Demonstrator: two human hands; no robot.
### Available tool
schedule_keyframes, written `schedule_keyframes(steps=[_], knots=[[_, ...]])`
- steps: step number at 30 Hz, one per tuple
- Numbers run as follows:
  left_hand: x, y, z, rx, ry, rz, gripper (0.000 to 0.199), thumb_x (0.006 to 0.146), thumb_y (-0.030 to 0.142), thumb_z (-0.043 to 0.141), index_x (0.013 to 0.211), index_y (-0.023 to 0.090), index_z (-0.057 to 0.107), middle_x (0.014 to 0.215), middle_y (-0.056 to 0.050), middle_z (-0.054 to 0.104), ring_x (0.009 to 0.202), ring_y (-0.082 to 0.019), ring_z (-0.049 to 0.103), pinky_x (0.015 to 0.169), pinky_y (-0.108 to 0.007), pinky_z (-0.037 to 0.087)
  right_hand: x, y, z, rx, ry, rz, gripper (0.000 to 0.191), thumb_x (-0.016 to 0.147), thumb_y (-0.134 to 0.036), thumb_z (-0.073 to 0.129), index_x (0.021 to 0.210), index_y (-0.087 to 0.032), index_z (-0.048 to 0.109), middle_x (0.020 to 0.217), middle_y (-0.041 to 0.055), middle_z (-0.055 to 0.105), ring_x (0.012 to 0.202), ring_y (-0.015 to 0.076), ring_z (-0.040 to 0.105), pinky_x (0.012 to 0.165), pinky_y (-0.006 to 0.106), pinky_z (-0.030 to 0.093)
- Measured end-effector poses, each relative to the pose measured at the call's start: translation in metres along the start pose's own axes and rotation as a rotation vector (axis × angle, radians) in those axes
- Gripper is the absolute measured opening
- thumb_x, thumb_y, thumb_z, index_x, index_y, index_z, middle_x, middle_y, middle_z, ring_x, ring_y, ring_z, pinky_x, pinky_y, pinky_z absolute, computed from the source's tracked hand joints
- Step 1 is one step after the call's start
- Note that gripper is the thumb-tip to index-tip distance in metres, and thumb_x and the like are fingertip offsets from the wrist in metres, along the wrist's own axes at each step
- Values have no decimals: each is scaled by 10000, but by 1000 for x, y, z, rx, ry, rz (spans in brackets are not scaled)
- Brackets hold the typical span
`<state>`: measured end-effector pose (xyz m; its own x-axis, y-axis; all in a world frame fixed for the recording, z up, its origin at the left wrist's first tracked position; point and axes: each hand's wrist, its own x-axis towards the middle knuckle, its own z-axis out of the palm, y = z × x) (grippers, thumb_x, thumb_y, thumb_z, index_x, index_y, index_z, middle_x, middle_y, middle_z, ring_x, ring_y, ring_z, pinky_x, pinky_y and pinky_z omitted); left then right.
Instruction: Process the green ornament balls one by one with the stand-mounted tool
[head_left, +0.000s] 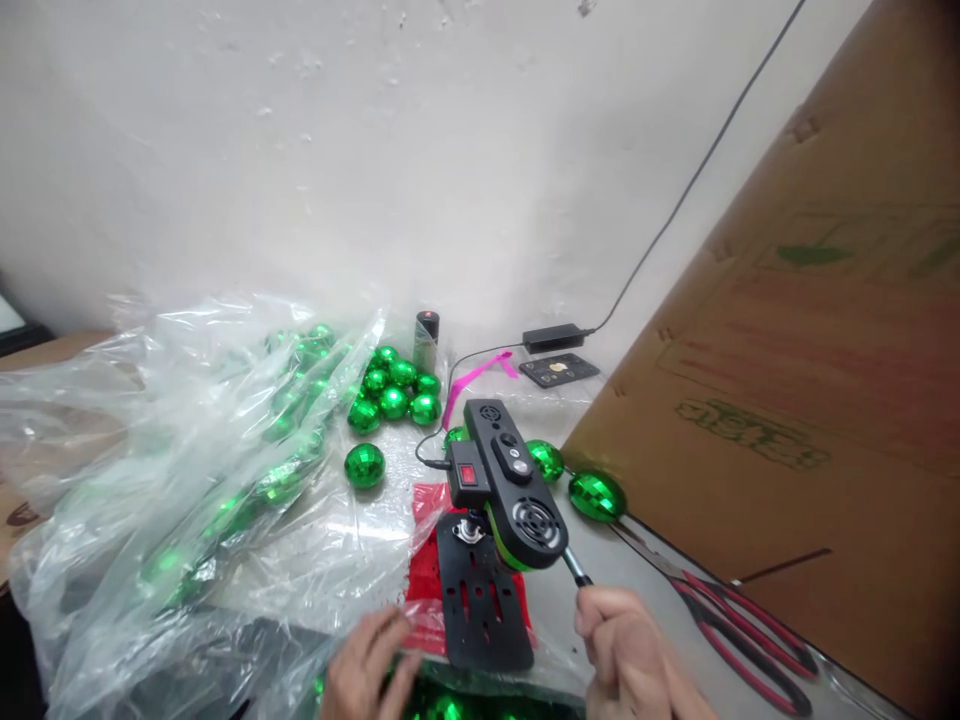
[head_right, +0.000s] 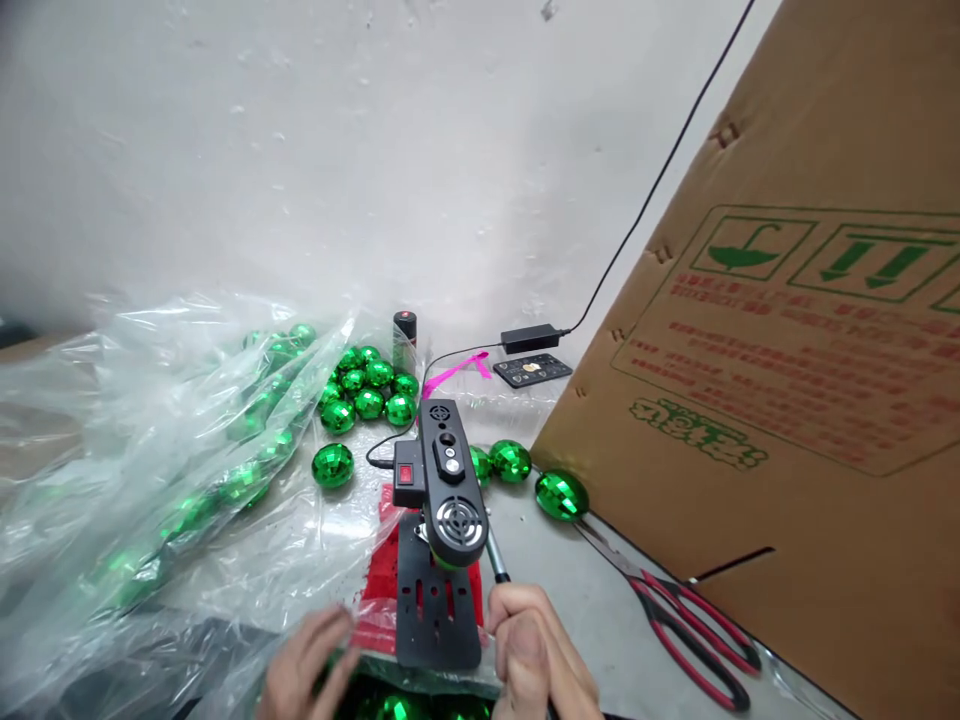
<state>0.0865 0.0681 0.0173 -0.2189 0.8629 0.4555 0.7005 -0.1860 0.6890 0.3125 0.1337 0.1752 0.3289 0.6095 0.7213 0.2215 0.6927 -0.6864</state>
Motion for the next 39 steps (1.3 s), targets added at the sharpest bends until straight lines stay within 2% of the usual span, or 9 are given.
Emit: schedule_keyframes(steps=[2,6,10,18,23,27,30,33,39], knots=[[62,-12,-8,-5,72,112,292,1104,347,645,1318,306,838,1314,-140,853,1243,-344,836,1112,-493,697,0,6,-6,-13,-43,-3,530,1160,-248,603,637,-227,522,609,-1,533,599,148,562,533,312,319],[182,-22,-15,-108,14,-246,561,909,301,844,1439,189,702,1712,-272,562,1678,-523,473,1382,-775,360,-1,14,-15,-68,-100,52,626,1167,-385,618,571,-224,519,652,31,602,549,138,511,494,302,344],[230,-26,-5,-244,-36,-402,778,681,223,993,1393,196,681,1681,-249,562,1660,-558,478,1387,-782,335,0,11,-15,-39,-101,12,565,1181,-284,575,620,-220,551,659,25,618,561,136,553,508,284,365],[186,3,-7,-700,-97,-728,511,1042,562,756,1369,180,664,1283,-188,826,1064,-314,858,932,-488,755,20,-12,0,-6,-118,-40,525,1191,-193,532,667,-216,535,622,-10,571,546,115,569,513,272,372],[126,34,-11,-1165,-293,-923,677,905,610,945,1379,169,747,1216,-161,888,999,-310,880,871,-392,741,38,-32,15,4,-86,-39,534,1200,-198,524,668,-218,488,597,-40,487,519,94,509,511,264,368],[90,48,9,-972,-371,-850,894,869,761,899,1542,221,665,1358,-150,856,1094,-341,861,843,-402,710,43,-38,15,-9,-96,-46,538,1200,-196,517,668,-227,448,591,-54,432,517,94,482,506,258,368],[77,50,28,-709,-321,-691,926,819,790,874,1508,207,667,1498,-181,785,1344,-419,771,1059,-508,673,42,-36,13,-19,-122,-53,510,1198,-169,498,693,-229,455,608,-56,444,526,91,495,508,253,370],[73,48,43,-547,-295,-531,889,787,712,864,1484,199,664,1521,-196,766,1454,-456,707,1244,-590,561,39,-33,11,-19,-144,-60,466,1197,-139,475,740,-229,489,639,-52,484,553,89,519,522,250,378],[73,57,55,-329,-409,-383,926,744,488,882,1573,187,598,1549,-223,759,1439,-480,730,1244,-660,556,33,-30,6,-11,-182,-58,403,1184,-97,466,818,-225,574,699,-31,544,596,103,555,542,267,399]])
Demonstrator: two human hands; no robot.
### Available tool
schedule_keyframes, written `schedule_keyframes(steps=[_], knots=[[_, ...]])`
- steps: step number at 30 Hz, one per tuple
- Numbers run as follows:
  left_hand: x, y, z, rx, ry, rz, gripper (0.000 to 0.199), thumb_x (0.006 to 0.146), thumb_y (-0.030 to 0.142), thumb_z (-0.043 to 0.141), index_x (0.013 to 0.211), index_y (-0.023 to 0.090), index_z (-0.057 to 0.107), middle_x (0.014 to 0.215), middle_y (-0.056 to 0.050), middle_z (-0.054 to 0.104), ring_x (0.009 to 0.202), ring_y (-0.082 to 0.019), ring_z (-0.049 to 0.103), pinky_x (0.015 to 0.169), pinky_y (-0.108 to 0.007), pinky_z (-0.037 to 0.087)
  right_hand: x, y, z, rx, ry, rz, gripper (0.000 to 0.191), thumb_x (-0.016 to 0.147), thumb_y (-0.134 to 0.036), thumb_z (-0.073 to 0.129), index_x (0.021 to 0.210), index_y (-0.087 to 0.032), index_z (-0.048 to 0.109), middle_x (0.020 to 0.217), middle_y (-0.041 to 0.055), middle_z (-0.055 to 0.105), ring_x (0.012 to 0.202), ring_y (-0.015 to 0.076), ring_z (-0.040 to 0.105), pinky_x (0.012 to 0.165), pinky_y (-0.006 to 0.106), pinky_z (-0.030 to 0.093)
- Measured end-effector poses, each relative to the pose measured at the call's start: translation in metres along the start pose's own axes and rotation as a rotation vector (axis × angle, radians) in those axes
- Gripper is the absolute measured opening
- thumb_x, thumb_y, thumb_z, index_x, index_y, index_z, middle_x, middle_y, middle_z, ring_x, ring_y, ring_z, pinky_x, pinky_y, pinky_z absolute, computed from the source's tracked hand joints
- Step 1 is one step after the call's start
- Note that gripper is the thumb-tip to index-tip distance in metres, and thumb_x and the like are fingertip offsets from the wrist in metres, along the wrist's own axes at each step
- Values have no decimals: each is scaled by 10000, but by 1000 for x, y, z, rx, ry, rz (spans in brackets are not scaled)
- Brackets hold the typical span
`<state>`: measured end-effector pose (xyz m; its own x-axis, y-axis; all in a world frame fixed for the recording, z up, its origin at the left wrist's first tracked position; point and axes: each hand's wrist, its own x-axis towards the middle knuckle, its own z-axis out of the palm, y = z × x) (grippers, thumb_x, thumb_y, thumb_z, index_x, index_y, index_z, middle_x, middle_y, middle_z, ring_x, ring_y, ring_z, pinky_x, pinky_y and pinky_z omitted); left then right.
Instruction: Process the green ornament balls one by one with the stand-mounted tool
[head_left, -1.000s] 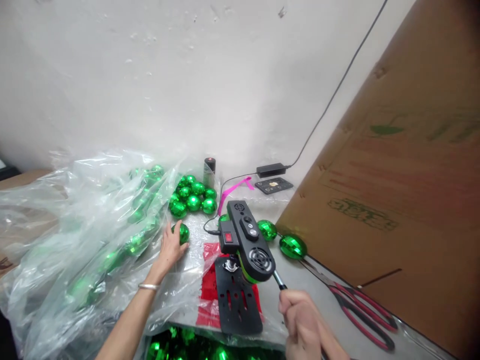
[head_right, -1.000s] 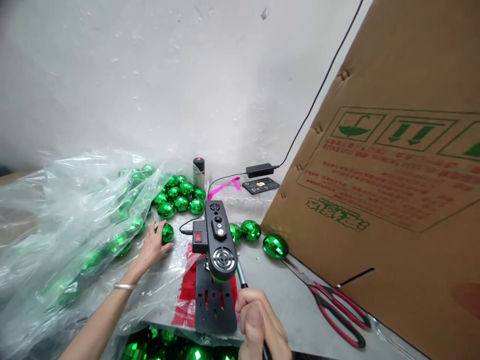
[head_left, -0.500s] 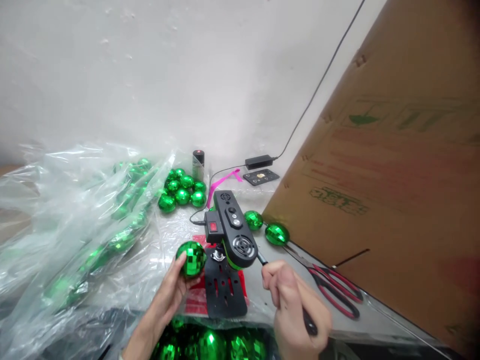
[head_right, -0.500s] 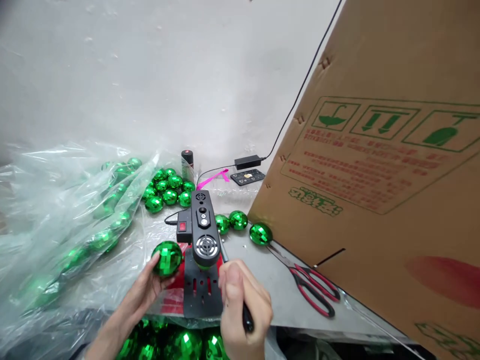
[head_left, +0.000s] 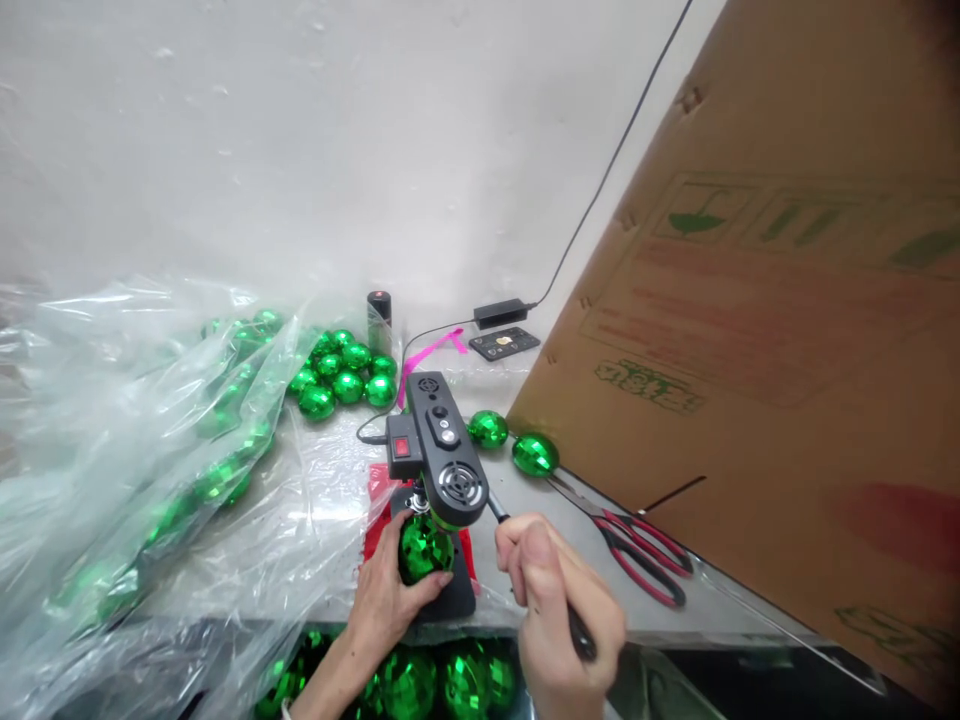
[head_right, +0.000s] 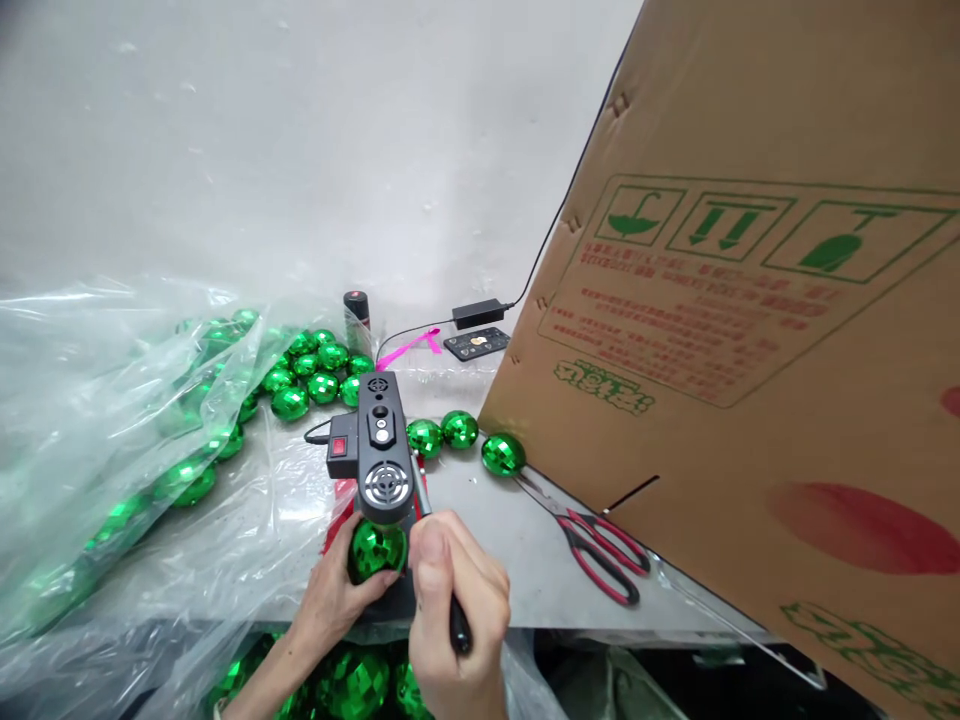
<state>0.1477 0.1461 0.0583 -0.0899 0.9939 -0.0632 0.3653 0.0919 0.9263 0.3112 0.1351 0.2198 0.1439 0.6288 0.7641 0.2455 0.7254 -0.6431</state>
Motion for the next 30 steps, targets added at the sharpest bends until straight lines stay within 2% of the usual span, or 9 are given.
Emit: schedule_keyframes(steps=[5,11,14,16,20,25,30], knots=[[-2,13,6,103,-6,26,849,756,420,855,1534,171,625,1443,-203,805,1334,-451,793,1163,-617,625,-1,1,-1,-12,-5,-11,402,1174,-93,463,815,-225,585,686,-30,516,598,117,555,539,276,408],[-2,24,7,168,7,1,742,759,424,862,1450,215,693,1330,-158,843,1235,-445,822,1067,-585,654,1,-3,-2,-22,-7,-10,401,1179,-92,452,815,-230,552,687,-39,505,585,101,544,529,254,402],[2,20,11,148,80,90,659,725,438,891,1328,212,751,1268,-171,851,1236,-476,799,1121,-646,613,0,-3,-2,-21,-3,-19,395,1172,-77,452,824,-228,561,695,-31,529,583,100,559,521,248,410],[4,13,16,80,97,139,688,682,434,912,1312,206,751,1270,-180,848,1251,-482,787,1159,-671,593,-2,-1,-1,-20,1,-22,388,1167,-66,456,832,-224,574,707,-25,550,584,101,567,517,246,411],[5,1,24,-56,70,73,837,649,410,913,1423,190,682,1325,-180,837,1251,-453,799,1163,-661,612,-6,1,0,-27,17,-15,391,1161,-59,457,828,-219,587,706,-20,567,583,103,578,516,244,414],[5,-4,27,-72,72,70,842,659,408,911,1431,170,675,1358,-194,824,1287,-443,787,1192,-656,601,-12,5,5,-35,76,-46,421,1158,-68,449,777,-222,543,666,-28,546,552,109,562,514,256,416],[4,-5,29,-49,97,89,821,665,392,922,1426,188,692,1302,-160,839,1226,-423,811,1153,-630,634,-22,14,9,-34,134,-73,438,1174,-107,446,757,-232,489,632,-49,488,536,103,533,518,254,411]])
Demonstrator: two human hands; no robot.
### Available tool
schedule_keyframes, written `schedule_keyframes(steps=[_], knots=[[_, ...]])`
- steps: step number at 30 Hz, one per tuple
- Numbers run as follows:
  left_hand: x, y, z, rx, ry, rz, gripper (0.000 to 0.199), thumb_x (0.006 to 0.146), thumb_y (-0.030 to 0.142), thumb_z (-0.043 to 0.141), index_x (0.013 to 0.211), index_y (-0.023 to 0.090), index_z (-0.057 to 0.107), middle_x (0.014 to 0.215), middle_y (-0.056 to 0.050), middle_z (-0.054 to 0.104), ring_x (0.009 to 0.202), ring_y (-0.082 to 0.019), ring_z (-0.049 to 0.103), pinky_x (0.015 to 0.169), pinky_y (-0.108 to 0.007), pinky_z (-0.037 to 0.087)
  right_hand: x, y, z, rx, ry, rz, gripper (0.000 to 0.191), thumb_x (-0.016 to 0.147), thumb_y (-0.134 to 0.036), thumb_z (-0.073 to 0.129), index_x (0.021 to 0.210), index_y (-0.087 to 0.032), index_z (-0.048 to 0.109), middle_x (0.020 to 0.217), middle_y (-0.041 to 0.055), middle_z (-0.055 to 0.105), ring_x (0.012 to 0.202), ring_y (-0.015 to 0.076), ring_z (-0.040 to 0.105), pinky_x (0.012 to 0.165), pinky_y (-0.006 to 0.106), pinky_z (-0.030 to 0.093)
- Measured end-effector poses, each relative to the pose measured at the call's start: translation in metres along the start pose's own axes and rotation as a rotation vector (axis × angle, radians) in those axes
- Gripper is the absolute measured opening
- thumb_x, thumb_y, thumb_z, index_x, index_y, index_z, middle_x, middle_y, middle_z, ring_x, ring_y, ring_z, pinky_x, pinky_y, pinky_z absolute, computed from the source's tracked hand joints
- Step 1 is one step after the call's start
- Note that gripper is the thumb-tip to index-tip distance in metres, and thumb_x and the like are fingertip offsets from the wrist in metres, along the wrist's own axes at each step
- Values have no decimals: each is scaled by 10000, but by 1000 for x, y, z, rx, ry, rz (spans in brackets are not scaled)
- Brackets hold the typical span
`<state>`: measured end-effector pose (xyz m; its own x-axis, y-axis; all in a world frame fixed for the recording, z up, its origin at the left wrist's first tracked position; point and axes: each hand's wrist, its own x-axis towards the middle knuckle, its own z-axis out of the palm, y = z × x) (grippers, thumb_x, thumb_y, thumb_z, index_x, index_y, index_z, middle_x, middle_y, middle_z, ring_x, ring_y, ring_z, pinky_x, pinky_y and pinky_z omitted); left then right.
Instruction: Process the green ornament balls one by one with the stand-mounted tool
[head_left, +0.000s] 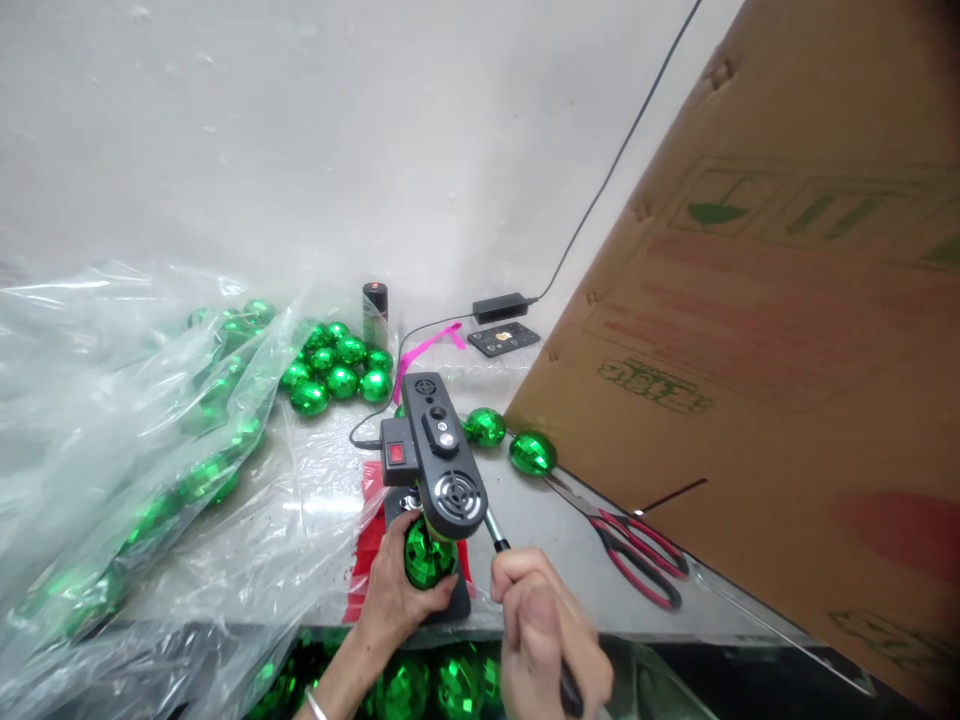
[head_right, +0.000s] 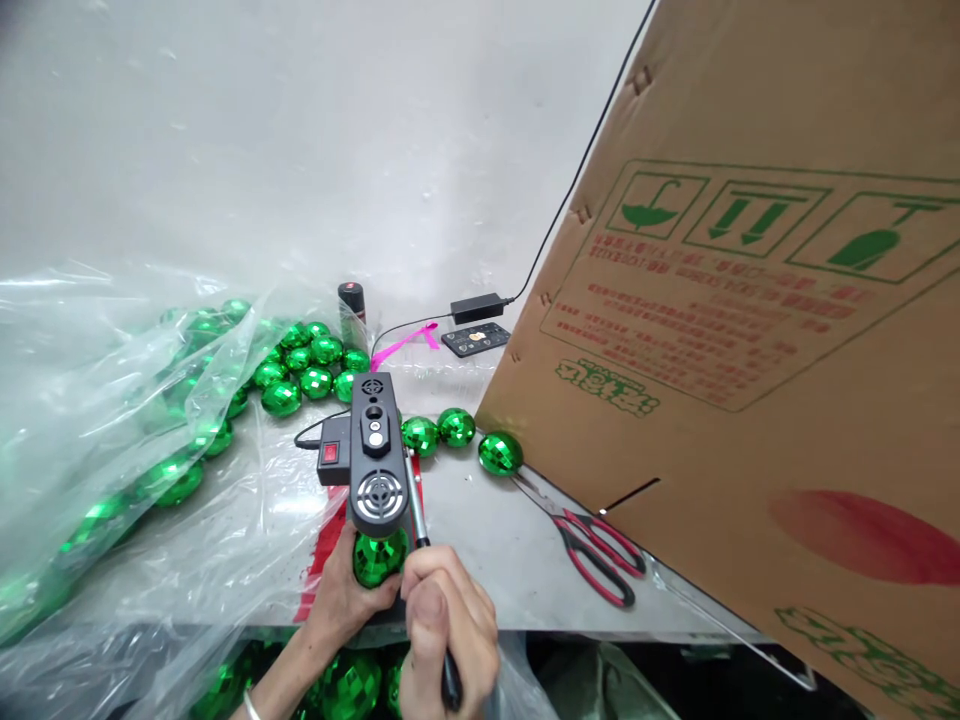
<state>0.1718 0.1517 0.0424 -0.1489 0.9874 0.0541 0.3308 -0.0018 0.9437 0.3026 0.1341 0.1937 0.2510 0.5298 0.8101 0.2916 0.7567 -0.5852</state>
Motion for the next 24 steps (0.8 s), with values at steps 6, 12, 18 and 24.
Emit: schedule_keyframes(steps=[6,12,18,24], knots=[[-1,0,2,-3,14,-3,806,644,358,934,1404,209,713,1294,-144,857,1209,-420,819,1143,-615,645,-1,1,3,-5,39,11,507,1196,-170,453,694,-235,430,581,-56,429,512,106,512,501,264,379],[-1,1,1,4,-3,3,792,645,350,932,1394,209,714,1302,-148,859,1224,-426,812,1150,-622,636,3,-4,11,-40,122,22,538,1205,-203,478,676,-232,385,537,-56,395,464,109,501,464,278,342],[-1,-1,3,15,-1,41,786,661,357,915,1404,195,715,1324,-163,845,1225,-433,810,1152,-628,639,9,-5,16,-51,182,-9,583,1190,-228,527,629,-221,368,472,-54,361,403,108,473,413,277,316],[-2,-4,4,25,8,40,793,654,359,922,1406,212,717,1315,-152,849,1214,-432,810,1148,-628,642,7,-5,16,-55,173,-1,583,1199,-225,516,633,-219,379,505,-57,393,424,103,475,429,275,321]])
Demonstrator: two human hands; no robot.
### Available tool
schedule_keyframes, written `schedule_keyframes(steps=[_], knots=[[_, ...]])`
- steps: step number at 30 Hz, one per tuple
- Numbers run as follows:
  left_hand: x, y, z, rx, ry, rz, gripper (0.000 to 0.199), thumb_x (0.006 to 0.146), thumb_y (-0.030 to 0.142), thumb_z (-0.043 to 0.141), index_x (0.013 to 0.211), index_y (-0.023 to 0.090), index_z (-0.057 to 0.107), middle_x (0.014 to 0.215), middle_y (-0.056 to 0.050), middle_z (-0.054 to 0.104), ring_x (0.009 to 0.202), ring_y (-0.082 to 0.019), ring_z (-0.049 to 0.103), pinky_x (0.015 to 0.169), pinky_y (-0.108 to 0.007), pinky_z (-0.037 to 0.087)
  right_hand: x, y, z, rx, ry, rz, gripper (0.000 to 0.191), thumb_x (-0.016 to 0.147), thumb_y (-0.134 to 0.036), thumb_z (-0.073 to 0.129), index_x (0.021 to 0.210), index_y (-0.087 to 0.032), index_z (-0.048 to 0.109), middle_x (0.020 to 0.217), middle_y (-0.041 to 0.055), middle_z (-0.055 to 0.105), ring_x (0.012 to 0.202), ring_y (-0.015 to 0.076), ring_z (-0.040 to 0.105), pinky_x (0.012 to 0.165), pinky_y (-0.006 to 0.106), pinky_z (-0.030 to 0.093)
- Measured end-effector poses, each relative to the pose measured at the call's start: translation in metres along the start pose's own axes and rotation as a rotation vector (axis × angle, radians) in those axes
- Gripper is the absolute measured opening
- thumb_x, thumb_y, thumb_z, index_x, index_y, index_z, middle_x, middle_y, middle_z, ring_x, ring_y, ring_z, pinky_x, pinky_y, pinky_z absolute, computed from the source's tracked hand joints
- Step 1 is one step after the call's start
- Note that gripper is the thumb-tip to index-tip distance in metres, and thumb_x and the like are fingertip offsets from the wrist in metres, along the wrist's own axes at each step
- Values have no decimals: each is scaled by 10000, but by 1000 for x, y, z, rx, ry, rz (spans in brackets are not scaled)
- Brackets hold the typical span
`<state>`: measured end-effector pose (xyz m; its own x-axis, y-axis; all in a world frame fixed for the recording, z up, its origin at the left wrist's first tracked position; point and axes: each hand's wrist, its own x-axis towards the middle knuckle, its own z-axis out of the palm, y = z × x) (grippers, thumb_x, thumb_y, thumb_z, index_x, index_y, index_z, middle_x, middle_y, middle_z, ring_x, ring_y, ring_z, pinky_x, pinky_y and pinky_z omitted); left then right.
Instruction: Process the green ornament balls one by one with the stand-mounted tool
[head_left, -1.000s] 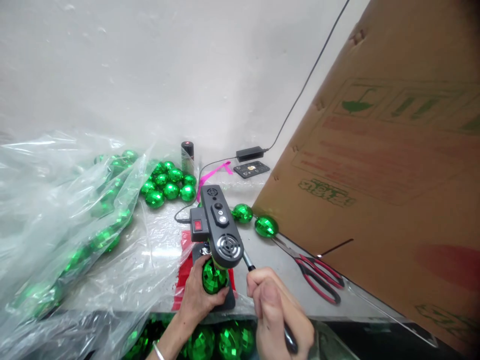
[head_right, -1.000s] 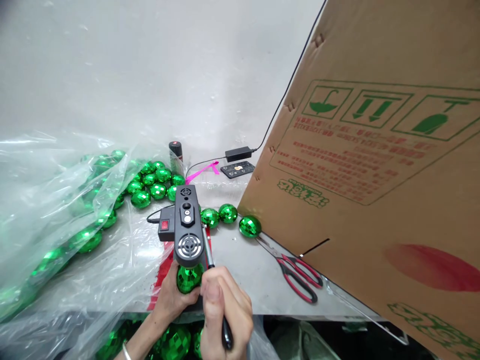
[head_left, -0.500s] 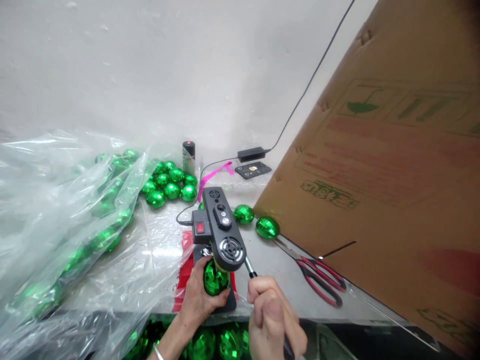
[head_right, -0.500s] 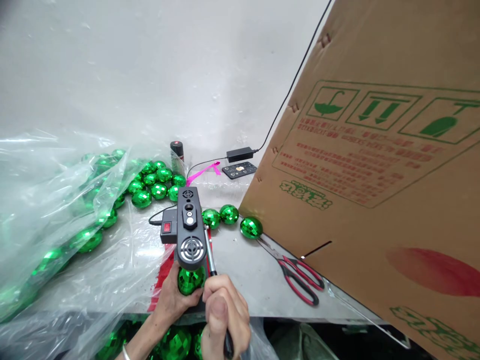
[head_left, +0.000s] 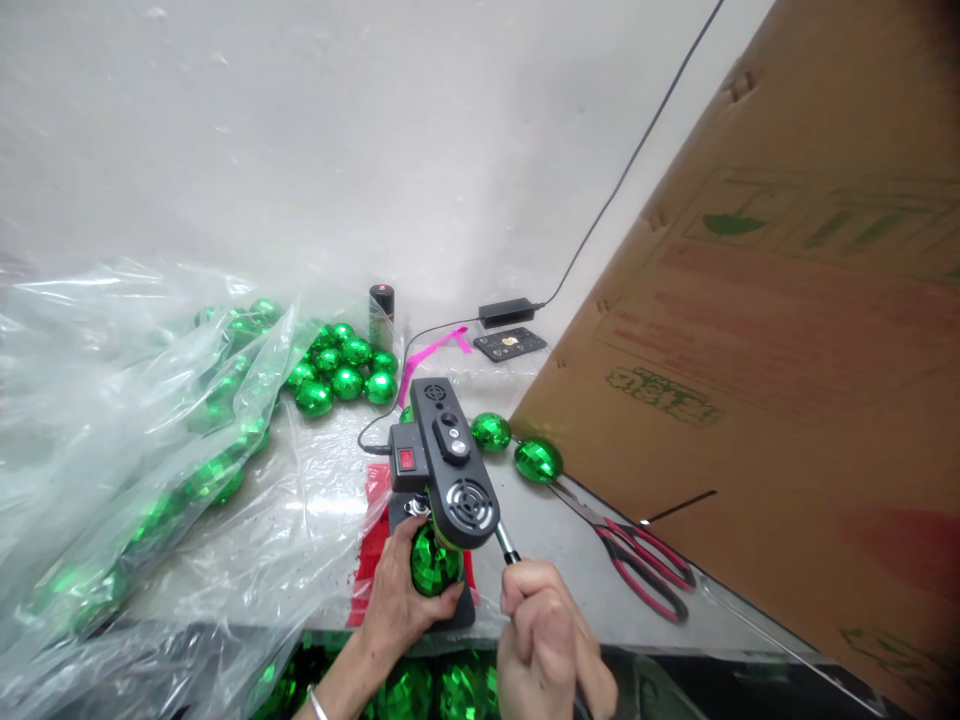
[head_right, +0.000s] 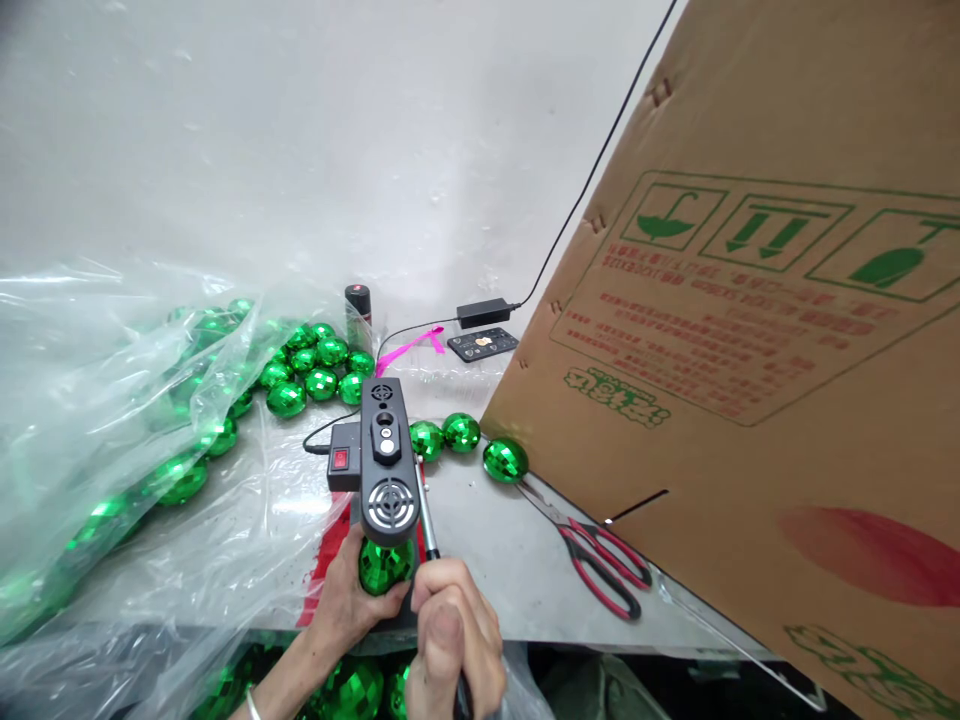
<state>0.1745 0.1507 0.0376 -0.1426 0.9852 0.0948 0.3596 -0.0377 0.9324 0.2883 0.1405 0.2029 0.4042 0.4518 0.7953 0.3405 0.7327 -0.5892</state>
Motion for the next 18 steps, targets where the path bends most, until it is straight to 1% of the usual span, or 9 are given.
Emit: schedule_keyframes(steps=[6,8,12,15,18], knots=[[1,0,-1,-6,-17,-16,816,643,389,942,1409,222,718,1291,-139,855,1206,-434,808,1149,-637,641,-3,2,1,11,16,-14,592,1205,-251,518,631,-226,374,526,-65,369,451,98,456,443,283,298],[1,1,-1,-12,-17,-18,816,640,377,942,1409,221,718,1276,-137,857,1198,-431,810,1150,-635,641,-5,3,0,11,6,-16,574,1200,-228,509,639,-228,386,547,-67,389,471,96,458,456,278,306],[1,2,0,-30,-2,-9,796,633,348,933,1388,203,724,1276,-156,850,1208,-439,809,1154,-639,641,-8,5,-1,35,-12,-3,561,1190,-199,493,637,-226,400,561,-63,406,493,95,464,474,277,314],[2,2,0,-42,-10,-5,803,636,348,929,1394,189,717,1296,-172,842,1227,-449,805,1163,-658,633,-7,4,0,58,8,9,572,1186,-213,502,628,-222,382,555,-63,377,489,91,451,468,275,307],[2,2,0,-41,-16,-12,823,639,358,932,1409,178,707,1302,-179,837,1230,-448,808,1171,-659,631,-5,4,0,67,1,13,584,1190,-234,509,622,-221,377,550,-63,367,489,91,450,467,277,307]])
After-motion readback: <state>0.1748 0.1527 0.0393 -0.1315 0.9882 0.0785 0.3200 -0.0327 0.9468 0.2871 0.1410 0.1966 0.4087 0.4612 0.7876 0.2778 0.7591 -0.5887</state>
